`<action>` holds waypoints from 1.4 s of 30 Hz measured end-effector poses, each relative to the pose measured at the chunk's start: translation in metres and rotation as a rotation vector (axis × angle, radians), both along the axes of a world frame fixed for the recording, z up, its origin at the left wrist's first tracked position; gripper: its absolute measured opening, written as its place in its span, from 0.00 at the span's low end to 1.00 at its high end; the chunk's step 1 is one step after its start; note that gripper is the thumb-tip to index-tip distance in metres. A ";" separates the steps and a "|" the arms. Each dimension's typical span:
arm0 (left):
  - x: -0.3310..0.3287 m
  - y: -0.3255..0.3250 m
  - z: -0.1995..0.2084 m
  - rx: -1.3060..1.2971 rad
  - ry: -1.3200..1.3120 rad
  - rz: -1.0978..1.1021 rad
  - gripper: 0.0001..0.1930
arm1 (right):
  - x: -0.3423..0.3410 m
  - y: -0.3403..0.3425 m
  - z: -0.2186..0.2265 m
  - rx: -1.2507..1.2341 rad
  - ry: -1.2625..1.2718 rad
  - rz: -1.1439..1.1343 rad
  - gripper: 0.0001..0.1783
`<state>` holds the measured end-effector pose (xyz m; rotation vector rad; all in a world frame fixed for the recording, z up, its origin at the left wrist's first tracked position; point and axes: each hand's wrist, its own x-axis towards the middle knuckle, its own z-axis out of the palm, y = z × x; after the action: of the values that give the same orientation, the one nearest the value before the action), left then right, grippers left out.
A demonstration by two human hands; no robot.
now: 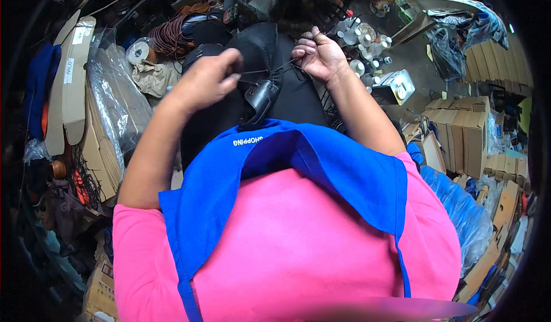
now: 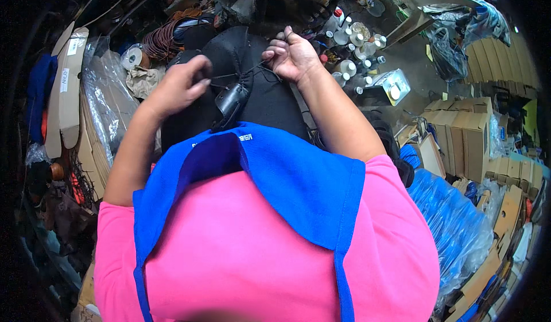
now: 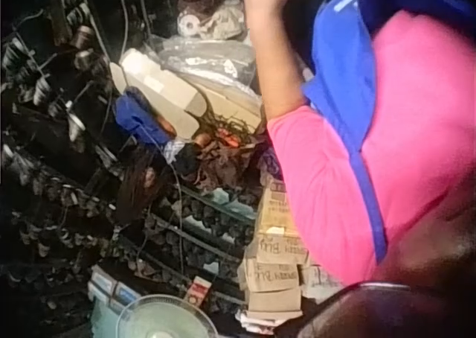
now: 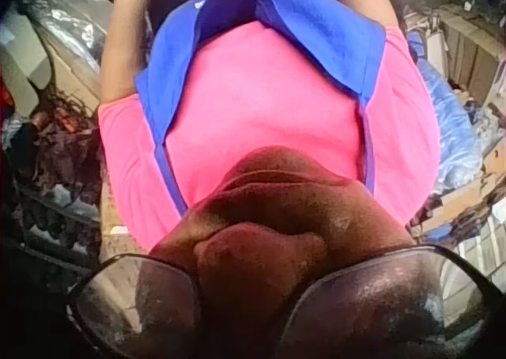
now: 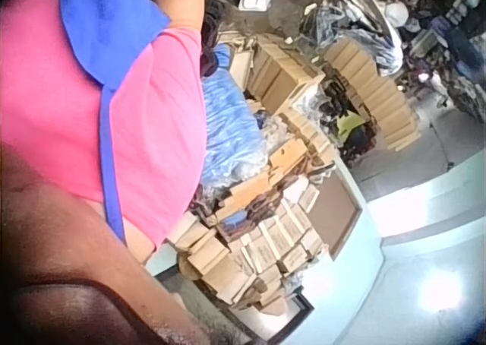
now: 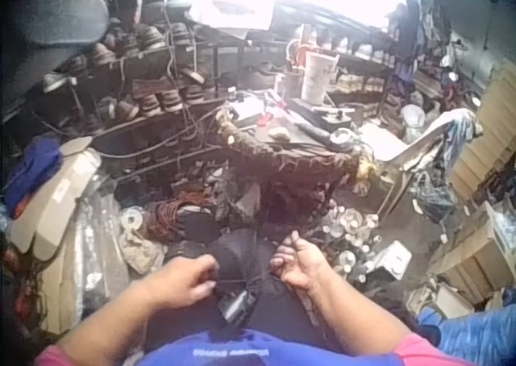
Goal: Stitching or lacing a black leather shoe component by hand.
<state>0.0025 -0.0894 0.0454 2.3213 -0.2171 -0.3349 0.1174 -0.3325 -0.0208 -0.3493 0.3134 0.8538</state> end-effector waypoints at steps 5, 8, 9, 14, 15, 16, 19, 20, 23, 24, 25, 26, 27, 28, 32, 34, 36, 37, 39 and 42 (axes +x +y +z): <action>-0.001 0.045 -0.015 -0.259 -0.184 0.338 0.07 | -0.008 0.003 0.006 -0.127 -0.086 -0.016 0.21; -0.001 0.016 -0.012 -1.127 0.074 0.581 0.15 | -0.016 -0.002 0.007 -0.155 -0.131 -0.005 0.22; 0.000 -0.006 -0.004 -1.621 0.138 0.598 0.19 | -0.018 -0.003 0.009 -0.162 -0.131 0.001 0.22; -0.002 0.048 -0.046 -1.694 0.318 0.447 0.22 | -0.026 -0.030 0.016 -0.398 -0.301 -0.028 0.22; -0.005 0.045 -0.049 -1.700 0.321 0.449 0.22 | -0.028 -0.037 0.012 -0.411 -0.341 -0.020 0.23; -0.005 0.038 -0.045 -1.633 0.316 0.554 0.22 | -0.030 -0.037 0.010 -0.435 -0.303 -0.048 0.22; -0.006 0.044 -0.029 -1.419 0.312 0.739 0.17 | -0.029 -0.051 0.005 -0.319 -0.239 -0.011 0.21; -0.013 0.066 -0.025 -1.115 0.284 0.685 0.15 | -0.032 -0.052 0.015 -0.543 -0.224 0.016 0.19; -0.037 0.112 0.002 -0.191 0.130 0.429 0.15 | -0.005 -0.127 -0.001 -1.388 -1.036 0.625 0.27; -0.052 0.123 0.005 -0.189 0.128 0.438 0.15 | -0.002 -0.140 0.004 -1.524 -1.165 0.677 0.28; -0.066 0.133 0.008 -0.207 -0.021 0.540 0.16 | -0.002 -0.145 0.012 -1.662 -1.294 0.725 0.29; -0.071 0.135 0.010 -0.228 -0.173 0.631 0.18 | 0.002 -0.140 0.021 -1.643 -1.359 0.586 0.29; -0.070 0.132 0.009 -0.231 -0.178 0.629 0.18 | 0.012 -0.131 0.031 -1.621 -1.420 0.445 0.29; -0.063 0.122 0.009 -0.103 -0.308 0.581 0.19 | 0.020 -0.111 0.041 -1.615 -1.512 0.348 0.32; -0.050 0.012 0.029 0.206 -0.365 0.258 0.25 | 0.009 0.019 0.101 -1.297 -1.875 0.597 0.38; -0.046 -0.040 0.039 0.318 -0.215 0.135 0.31 | 0.014 0.056 0.105 -1.491 -1.975 0.927 0.43; -0.043 -0.062 0.042 0.439 -0.112 0.056 0.34 | 0.018 0.071 0.104 -1.611 -1.963 1.027 0.42; -0.042 -0.065 0.036 0.477 -0.095 0.017 0.36 | 0.021 0.077 0.103 -1.724 -1.932 1.144 0.41; -0.041 -0.067 0.019 0.457 -0.163 0.008 0.33 | 0.029 0.080 0.102 -1.684 -1.735 1.310 0.38; -0.046 -0.071 0.009 0.433 -0.309 -0.071 0.24 | 0.046 0.064 0.087 -1.533 -1.441 1.397 0.32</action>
<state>-0.0436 -0.1604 0.0549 2.7958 -0.4137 -0.0555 0.1633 -0.2681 0.0657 -2.6551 -0.8786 1.2646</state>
